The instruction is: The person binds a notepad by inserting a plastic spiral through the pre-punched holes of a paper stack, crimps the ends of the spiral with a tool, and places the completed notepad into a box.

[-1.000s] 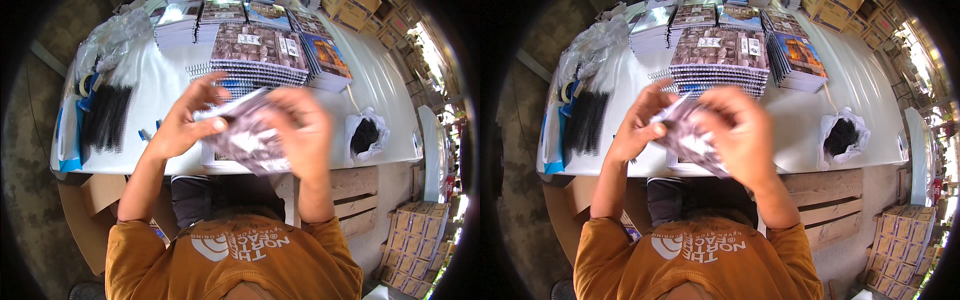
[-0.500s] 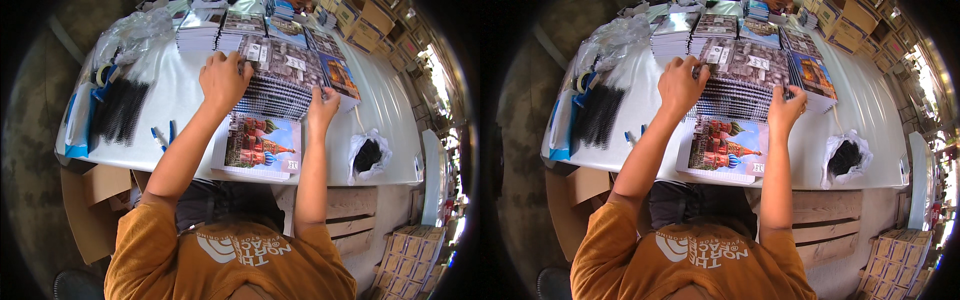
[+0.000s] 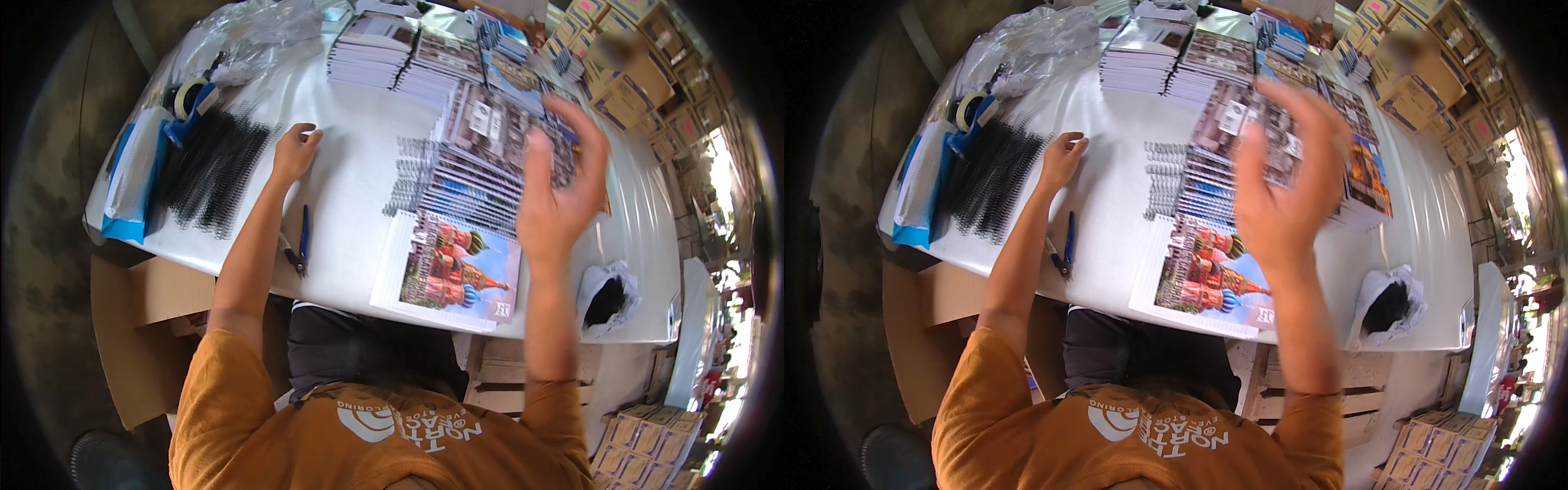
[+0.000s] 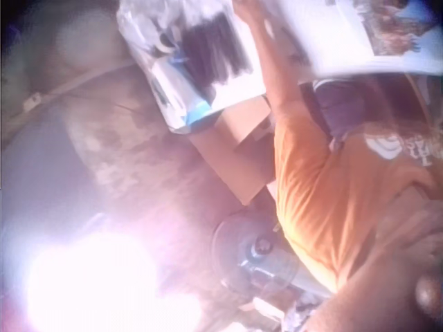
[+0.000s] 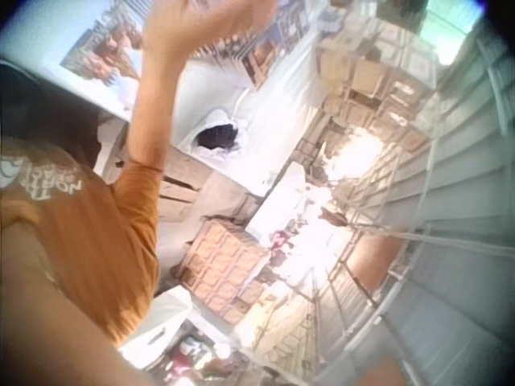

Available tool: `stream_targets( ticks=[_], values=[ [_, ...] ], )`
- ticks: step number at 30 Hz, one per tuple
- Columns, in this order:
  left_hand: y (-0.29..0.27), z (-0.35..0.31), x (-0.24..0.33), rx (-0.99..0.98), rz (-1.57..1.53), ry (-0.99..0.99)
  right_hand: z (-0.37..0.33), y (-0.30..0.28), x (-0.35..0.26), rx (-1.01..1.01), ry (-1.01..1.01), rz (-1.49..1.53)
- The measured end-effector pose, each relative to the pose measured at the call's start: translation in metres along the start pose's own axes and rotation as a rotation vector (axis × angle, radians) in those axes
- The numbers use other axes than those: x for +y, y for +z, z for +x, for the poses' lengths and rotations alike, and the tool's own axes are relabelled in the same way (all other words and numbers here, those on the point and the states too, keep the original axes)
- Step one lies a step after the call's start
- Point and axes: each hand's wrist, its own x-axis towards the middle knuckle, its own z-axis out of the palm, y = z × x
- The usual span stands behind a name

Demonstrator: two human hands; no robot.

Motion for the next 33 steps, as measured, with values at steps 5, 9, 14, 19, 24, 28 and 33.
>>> stream_targets(
  ticks=[5, 9, 14, 19, 24, 28, 33],
  values=[
    [0.003, 0.034, -0.012, 0.168, 0.046, -0.067, 0.089, 0.136, -0.009, -0.554, -0.491, -0.146],
    [0.009, 0.044, -0.019, 0.105, -0.041, 0.049, 0.095, 0.258, 0.043, -1.103, -0.706, -0.522],
    [0.003, 0.038, -0.017, 0.057, 0.049, 0.106, 0.07, 0.372, 0.091, -1.405, -0.744, -0.642],
    [-0.001, 0.042, -0.014, -0.005, 0.024, 0.007, 0.039, 0.443, 0.138, -1.428, -0.935, -0.599],
    [-0.004, 0.043, -0.015, 0.013, 0.003, 0.005, 0.04, 0.465, 0.152, -1.605, -0.746, -0.603],
    [0.0, 0.043, -0.018, 0.027, 0.018, 0.025, 0.047, 0.463, 0.159, -1.68, -0.698, -0.506],
    [0.002, 0.042, -0.019, 0.044, 0.01, 0.057, 0.076, 0.454, 0.159, -1.659, -0.713, -0.442]
  ],
)
